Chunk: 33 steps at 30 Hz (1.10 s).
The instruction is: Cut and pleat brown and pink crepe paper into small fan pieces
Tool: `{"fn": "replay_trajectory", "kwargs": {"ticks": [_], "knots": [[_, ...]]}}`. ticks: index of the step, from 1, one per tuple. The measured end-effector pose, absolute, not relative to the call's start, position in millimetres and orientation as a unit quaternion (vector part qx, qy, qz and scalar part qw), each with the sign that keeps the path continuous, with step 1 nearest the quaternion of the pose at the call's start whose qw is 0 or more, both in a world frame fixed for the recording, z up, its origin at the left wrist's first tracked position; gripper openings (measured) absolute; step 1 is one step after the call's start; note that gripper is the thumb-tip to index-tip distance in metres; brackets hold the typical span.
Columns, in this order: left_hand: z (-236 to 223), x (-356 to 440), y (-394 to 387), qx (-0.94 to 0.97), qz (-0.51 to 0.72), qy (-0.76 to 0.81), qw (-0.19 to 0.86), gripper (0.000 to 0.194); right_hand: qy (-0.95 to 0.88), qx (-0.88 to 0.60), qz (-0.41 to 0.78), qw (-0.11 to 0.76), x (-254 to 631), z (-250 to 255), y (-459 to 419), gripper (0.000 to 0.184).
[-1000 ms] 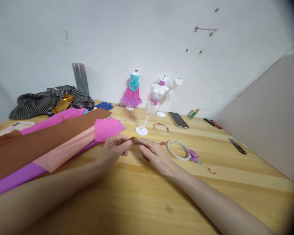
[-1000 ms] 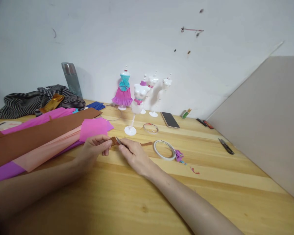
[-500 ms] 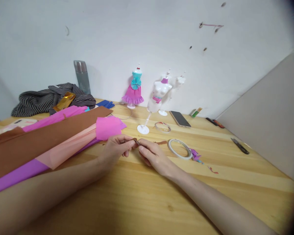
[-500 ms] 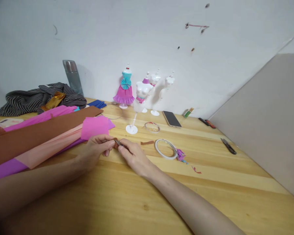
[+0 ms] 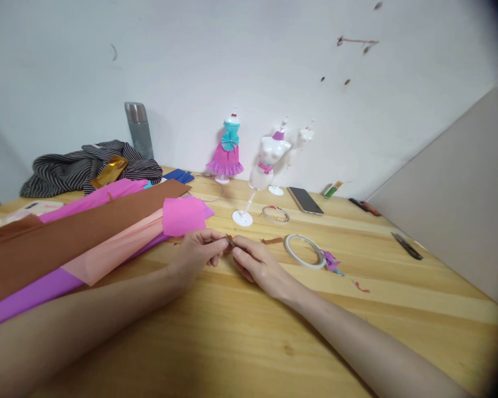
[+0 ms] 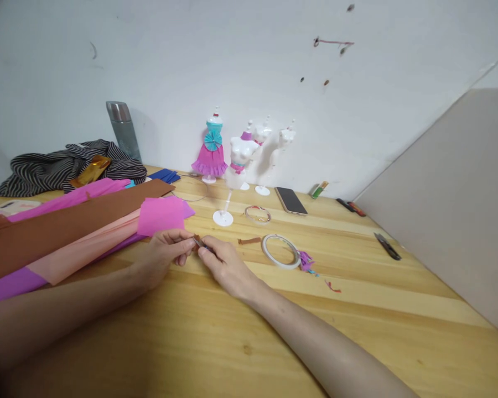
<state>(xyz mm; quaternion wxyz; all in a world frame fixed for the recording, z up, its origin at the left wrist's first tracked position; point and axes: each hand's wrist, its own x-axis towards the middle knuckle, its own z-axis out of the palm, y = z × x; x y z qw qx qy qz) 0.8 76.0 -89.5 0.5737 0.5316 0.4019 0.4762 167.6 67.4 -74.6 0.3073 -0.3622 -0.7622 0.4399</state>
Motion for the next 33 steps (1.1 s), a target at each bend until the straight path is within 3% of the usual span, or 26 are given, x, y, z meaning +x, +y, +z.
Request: {"fn": "replay_trajectory", "kwargs": {"ticks": [16,29,33], "knots": [[-91,0,77,0.541,0.469,0.389,0.579,0.024,-0.635,-0.316,0.613,0.349,162,-89,70,0.034],[-93,0,78,0.531,0.465,0.402,0.584,0.024,-0.569,-0.312,0.676,0.349,160,-97,73,0.033],[-95,-2,81,0.504,0.48,0.377,0.611,0.024,-0.515,-0.309,0.68,0.42,160,-96,74,0.029]]}}
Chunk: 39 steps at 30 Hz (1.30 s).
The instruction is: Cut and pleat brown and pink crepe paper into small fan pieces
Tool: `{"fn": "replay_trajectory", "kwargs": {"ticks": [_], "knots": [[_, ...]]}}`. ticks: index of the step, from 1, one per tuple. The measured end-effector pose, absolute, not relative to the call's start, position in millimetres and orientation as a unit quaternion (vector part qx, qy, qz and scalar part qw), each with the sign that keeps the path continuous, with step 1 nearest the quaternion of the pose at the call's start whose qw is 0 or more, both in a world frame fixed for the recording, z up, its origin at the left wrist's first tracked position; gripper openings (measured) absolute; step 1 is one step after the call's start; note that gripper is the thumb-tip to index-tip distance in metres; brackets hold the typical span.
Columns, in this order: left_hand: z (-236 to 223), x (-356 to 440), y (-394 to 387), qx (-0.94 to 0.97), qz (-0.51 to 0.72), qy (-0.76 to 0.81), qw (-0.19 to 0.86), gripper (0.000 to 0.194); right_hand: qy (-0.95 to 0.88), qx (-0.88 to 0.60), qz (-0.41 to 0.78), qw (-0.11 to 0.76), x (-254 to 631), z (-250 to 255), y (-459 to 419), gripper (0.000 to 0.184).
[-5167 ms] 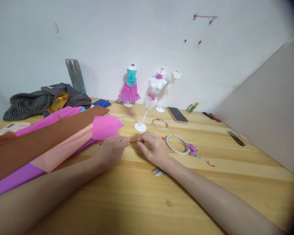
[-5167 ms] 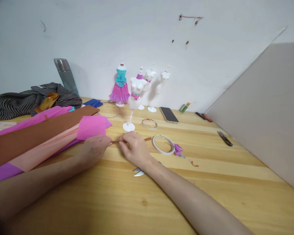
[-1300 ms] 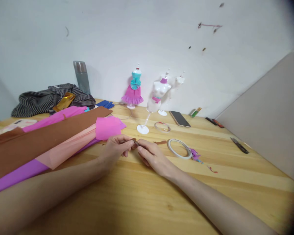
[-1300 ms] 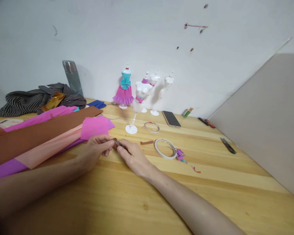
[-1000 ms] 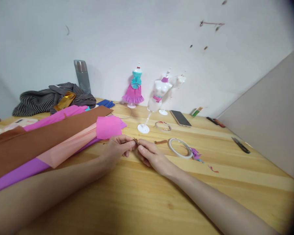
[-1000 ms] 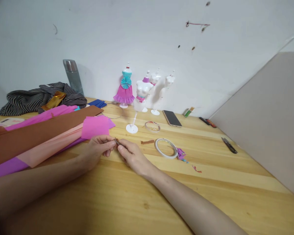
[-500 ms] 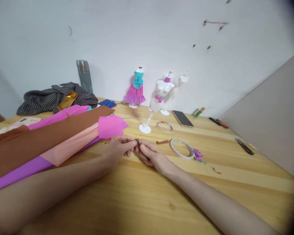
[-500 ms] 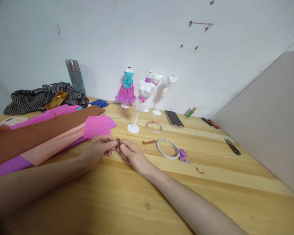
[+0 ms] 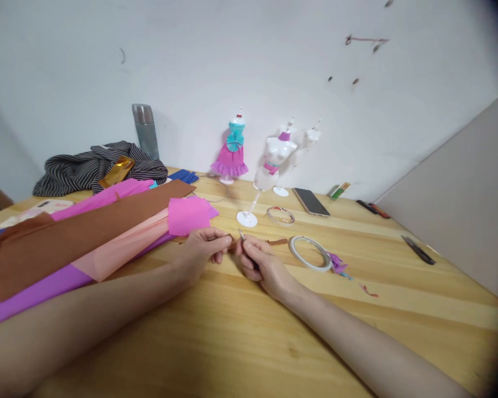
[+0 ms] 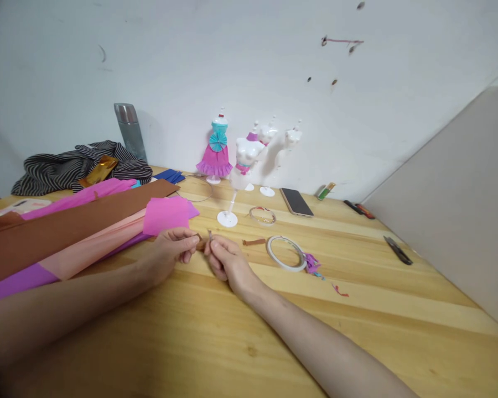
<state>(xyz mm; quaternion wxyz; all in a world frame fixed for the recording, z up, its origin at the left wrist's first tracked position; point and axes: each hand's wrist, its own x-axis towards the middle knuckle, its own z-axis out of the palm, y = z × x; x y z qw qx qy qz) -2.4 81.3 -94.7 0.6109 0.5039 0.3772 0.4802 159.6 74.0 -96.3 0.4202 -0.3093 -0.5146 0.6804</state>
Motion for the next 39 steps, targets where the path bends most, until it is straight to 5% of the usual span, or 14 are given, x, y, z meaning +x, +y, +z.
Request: {"fn": "replay_trajectory", "kwargs": {"ticks": [4,7,11,17,23,28,31,39], "knots": [[-94,-7,86,0.444,0.49,0.328,0.675,0.028,-0.418,-0.32,0.627,0.575,165,-87,79,0.024],[-88,-9,88,0.398,0.486,0.295,0.72,0.035,-0.411,-0.383,0.567,0.602,169,-83,84,0.025],[-79,-11,86,0.387,0.478,0.281,0.737,0.046,-0.487,-0.45,0.547,0.511,169,-84,86,0.027],[-78,-13,80,0.439,0.436,0.248,0.745,0.056,-0.517,-0.379,0.67,0.375,166,-82,79,0.036],[-81,-15,81,0.455,0.417,0.257,0.744,0.059,-0.565,-0.384,0.659,0.315,167,-85,78,0.029],[-83,-15,84,0.461,0.446,0.267,0.719,0.055,-0.726,-0.473,0.359,0.346,174,-83,85,0.021],[-86,-14,86,0.473,0.469,0.304,0.681,0.056,-0.795,-0.505,0.175,0.288,180,-82,90,0.027],[-95,-15,86,0.687,0.489,0.39,0.37,0.048,-0.797,-0.598,0.03,0.082,178,-81,88,0.028]]}}
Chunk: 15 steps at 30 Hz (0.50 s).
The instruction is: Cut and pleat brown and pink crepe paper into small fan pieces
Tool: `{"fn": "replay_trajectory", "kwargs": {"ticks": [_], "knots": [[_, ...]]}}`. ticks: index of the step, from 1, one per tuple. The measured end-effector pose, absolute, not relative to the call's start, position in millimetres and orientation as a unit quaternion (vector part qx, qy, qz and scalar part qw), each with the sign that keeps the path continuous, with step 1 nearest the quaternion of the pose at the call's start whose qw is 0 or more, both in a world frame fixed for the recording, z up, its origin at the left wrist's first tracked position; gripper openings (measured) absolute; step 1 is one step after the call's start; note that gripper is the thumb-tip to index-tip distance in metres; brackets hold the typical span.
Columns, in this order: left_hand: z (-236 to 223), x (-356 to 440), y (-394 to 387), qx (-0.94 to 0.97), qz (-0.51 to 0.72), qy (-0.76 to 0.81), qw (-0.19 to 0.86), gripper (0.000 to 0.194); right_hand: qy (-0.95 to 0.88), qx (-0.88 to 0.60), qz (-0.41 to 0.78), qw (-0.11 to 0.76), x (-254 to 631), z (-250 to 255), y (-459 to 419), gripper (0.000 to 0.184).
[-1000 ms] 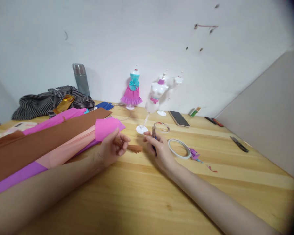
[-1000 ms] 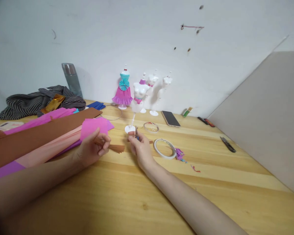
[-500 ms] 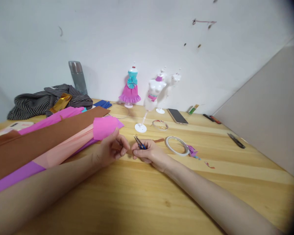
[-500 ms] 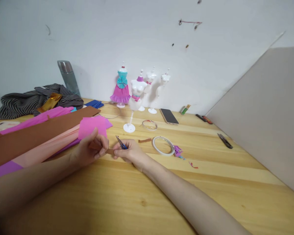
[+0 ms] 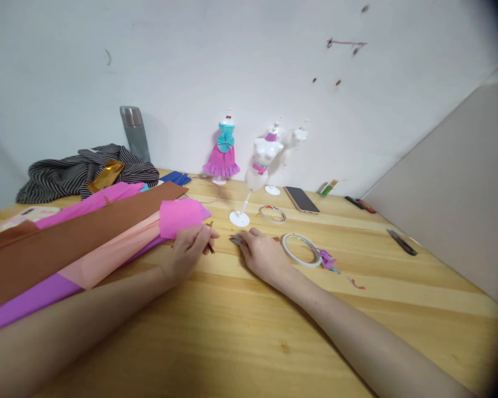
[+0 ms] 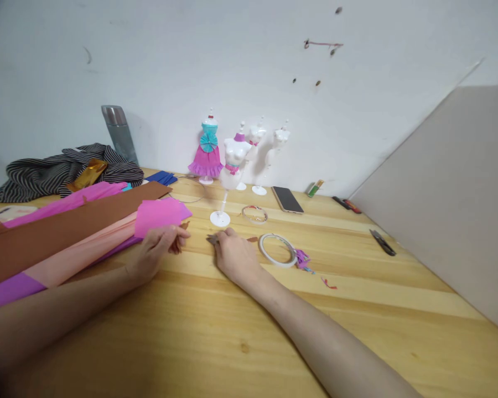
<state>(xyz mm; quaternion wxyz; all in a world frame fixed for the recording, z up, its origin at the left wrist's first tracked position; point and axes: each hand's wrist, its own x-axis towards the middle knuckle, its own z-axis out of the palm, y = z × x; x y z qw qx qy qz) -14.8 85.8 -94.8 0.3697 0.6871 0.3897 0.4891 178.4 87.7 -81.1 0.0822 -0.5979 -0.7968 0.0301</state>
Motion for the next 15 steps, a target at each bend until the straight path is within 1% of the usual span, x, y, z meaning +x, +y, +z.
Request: {"fn": "replay_trajectory", "kwargs": {"ticks": [3,5,6,8,10,11,13,15], "knots": [[-92,-14,80,0.83,0.393,0.329,0.222,0.041,-0.804,-0.594,0.027,0.024,180,-68,81,0.023],[-89,-13,76,0.888,0.334,0.285,0.135,0.038,-0.821,-0.568,0.04,0.037,182,-62,79,0.019],[-89,-12,73,0.907,0.312,0.266,0.093,0.038,-0.826,-0.557,0.047,0.07,183,-61,79,0.018],[-88,-10,69,0.932,0.28,0.228,0.009,0.042,-0.818,-0.543,0.083,0.172,183,-63,82,0.02],[-89,-8,65,0.945,0.264,0.182,-0.067,0.049,-0.79,-0.52,0.181,0.27,182,-70,85,0.019],[-90,-7,64,0.948,0.258,0.159,-0.096,0.053,-0.773,-0.502,0.245,0.302,180,-74,87,0.018],[-91,-5,60,0.95,0.252,0.125,-0.139,0.058,-0.741,-0.463,0.353,0.335,178,-81,89,0.017],[-92,-3,58,0.948,0.25,0.112,-0.164,0.058,-0.726,-0.441,0.393,0.352,177,-86,90,0.014]]}}
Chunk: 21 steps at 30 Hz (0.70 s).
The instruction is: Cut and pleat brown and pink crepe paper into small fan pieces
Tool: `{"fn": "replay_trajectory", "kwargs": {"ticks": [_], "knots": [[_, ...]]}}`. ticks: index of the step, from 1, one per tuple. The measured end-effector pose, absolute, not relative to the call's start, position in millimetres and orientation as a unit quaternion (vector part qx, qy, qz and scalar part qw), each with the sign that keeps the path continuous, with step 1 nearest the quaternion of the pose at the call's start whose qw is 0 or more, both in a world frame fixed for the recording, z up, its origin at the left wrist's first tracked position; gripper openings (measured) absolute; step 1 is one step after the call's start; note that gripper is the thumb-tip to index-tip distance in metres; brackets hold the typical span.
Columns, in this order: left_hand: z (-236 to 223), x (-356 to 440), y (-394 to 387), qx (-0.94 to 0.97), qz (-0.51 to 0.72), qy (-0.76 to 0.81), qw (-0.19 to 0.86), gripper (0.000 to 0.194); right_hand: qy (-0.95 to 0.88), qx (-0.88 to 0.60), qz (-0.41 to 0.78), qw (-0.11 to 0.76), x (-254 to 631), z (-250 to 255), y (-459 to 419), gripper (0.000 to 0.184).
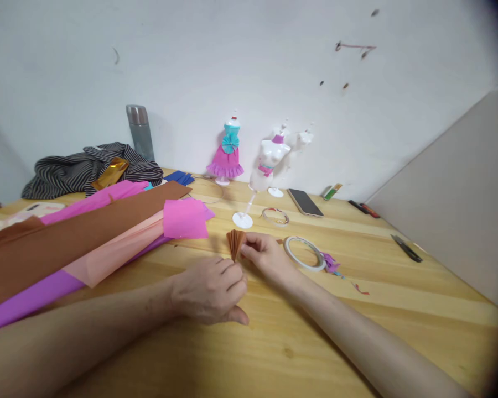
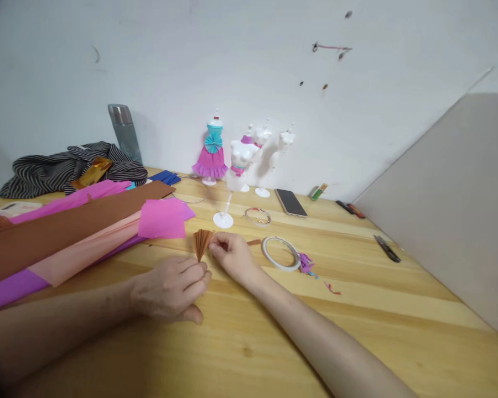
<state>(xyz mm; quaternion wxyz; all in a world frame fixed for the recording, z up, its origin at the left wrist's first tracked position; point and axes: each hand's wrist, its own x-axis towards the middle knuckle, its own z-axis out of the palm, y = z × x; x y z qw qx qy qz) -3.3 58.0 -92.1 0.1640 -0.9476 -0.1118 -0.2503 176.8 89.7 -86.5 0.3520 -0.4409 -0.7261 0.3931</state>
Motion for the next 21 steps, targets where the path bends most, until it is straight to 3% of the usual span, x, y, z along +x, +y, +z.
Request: {"fn": "replay_trajectory", "kwargs": {"ticks": [8,15,21], "knots": [[-89,-3,59,-0.94,-0.251,-0.102,0.206,0.052,-0.695,-0.458,0.383,0.402,181,-81,91,0.015],[-91,-4,61,-0.945,-0.268,-0.084,0.17,0.052,-0.575,-0.308,0.693,0.306,186,-68,87,0.026],[-86,-7,59,-0.95,-0.306,0.001,0.058,0.055,-0.532,-0.233,0.779,0.236,185,-65,78,0.048]]}}
